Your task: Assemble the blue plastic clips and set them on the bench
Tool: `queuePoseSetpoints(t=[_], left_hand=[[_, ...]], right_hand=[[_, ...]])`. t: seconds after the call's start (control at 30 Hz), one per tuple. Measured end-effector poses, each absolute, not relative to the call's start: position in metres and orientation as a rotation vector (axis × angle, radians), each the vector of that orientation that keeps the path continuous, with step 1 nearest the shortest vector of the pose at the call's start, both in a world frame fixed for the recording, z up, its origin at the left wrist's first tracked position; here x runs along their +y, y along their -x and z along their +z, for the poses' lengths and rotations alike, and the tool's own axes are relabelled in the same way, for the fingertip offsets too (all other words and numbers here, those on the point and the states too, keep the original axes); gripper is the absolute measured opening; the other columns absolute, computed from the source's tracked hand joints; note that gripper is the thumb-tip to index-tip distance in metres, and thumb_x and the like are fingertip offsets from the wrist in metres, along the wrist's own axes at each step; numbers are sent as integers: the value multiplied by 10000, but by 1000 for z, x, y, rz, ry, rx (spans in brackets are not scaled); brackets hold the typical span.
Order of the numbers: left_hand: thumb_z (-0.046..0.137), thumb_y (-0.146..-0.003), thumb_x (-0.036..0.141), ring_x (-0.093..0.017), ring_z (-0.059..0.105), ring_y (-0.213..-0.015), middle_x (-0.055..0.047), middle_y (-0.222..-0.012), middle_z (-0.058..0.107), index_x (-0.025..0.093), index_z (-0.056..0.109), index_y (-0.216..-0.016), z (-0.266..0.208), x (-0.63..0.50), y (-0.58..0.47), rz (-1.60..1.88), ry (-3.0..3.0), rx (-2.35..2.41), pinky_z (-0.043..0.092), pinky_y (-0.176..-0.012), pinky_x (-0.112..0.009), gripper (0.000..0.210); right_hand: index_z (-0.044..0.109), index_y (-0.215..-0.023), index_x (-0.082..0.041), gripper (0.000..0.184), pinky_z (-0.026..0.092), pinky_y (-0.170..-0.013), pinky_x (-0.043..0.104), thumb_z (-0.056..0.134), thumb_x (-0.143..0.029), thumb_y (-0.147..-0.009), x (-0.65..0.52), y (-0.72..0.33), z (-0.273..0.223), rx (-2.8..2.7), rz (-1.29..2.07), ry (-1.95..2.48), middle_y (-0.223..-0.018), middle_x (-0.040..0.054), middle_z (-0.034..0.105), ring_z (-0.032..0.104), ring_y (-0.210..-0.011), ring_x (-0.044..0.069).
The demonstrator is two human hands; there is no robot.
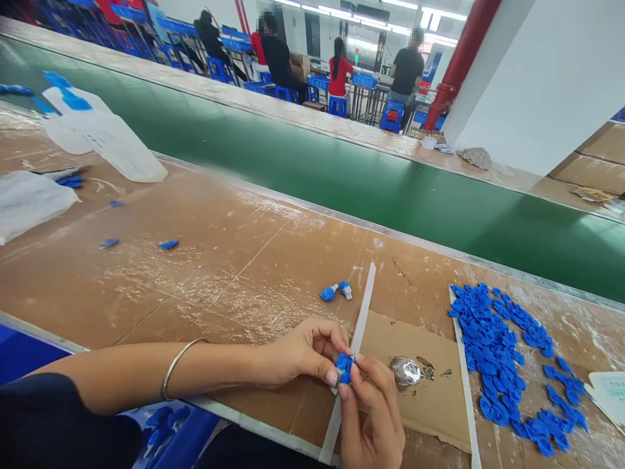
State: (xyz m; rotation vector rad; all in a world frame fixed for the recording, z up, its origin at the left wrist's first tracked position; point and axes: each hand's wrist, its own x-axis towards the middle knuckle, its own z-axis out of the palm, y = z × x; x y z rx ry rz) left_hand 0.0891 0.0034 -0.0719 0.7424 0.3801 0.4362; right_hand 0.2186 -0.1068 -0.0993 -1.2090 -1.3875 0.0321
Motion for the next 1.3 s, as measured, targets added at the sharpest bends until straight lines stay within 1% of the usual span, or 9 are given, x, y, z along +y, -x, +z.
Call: queuePoseSetpoints(t=[0.27, 0.4, 0.5, 0.57, 0.6, 0.7, 0.8, 1.0, 1.3], left_hand=[[977, -519, 317, -112, 628, -666, -9, -789, 652, 117, 652, -771, -75, 8, -81, 377, -930, 395, 508, -612, -201, 457], [808, -758, 284, -145, 621, -775, -32, -870, 645, 154, 674, -855, -56, 15, -76, 466, -1456, 283, 510, -716, -254, 211], [606, -853, 201, -167, 598, -859, -46, -908, 637, 169, 666, -904, -43, 36, -72, 777, -1979, 424, 481, -801, -294, 85], [525, -836, 182, -171, 574, -825, -39, -887, 615, 173, 620, -888, -42, 59, -70, 981, -2114, 752, 469, -758, -297, 109], [502, -818, 173, -175, 563, -805, -38, -882, 602, 173, 593, -873, -43, 71, -69, 1017, -2149, 939, 465, -734, -298, 107], [480, -775, 131, -212, 564, -834, -67, -916, 596, 168, 553, -838, -51, 102, -64, 744, -2422, 1341, 470, -756, -335, 104], [499, -773, 118, -289, 562, -910, -115, -898, 602, 160, 574, -797, -56, 113, -60, 332, -2709, 1498, 463, -806, -406, 89], [488, -835, 126, -317, 521, -1051, -141, -1050, 612, 145, 636, -869, -59, 102, -63, 318, -2799, 1450, 412, -913, -452, 153], [617, -916, 358, -260, 568, -923, -78, -939, 635, 137, 625, -941, -60, 79, -71, 408, -2753, 1013, 401, -832, -374, 223]], right_hand=[[478, -1433, -169, 450, 492, -934, 412, 485, -127, -985, -126, -183, -106, -1471, -195, 1402, -1303, 135, 530, 531, -1192, 289], [436, -1462, -317, 481, 525, -917, 428, 479, -226, -992, -145, -213, -99, -1540, -90, 1509, -1307, 46, 570, 562, -1180, 304], [520, -1364, -390, 396, 542, -818, 332, 523, -252, -993, -157, -280, -83, -1526, -219, 1732, -1164, -22, 656, 661, -995, 238], [641, -1171, -295, 210, 526, -791, 331, 512, -319, -1007, -157, -334, -73, -1515, -430, 1911, -1053, 4, 687, 677, -882, 224], [664, -1094, -242, 260, 525, -794, 354, 480, -407, -1013, -154, -359, -70, -1530, -478, 1975, -1042, 39, 689, 673, -886, 243], [688, -996, -195, 443, 540, -814, 376, 365, -498, -1003, -138, -413, -72, -1764, -280, 2037, -1028, 72, 695, 671, -921, 250], [703, -943, -205, 444, 552, -708, 362, 333, -449, -967, -123, -433, -81, -1848, -162, 2075, -990, 68, 701, 682, -855, 241], [678, -910, -196, 386, 513, -554, 375, 358, -409, -880, -114, -443, -87, -1857, -126, 2126, -933, 91, 689, 671, -735, 264], [668, -902, -208, 418, 498, -486, 326, 372, -502, -882, -128, -453, -94, -1843, -63, 2186, -835, 75, 633, 660, -648, 220]])
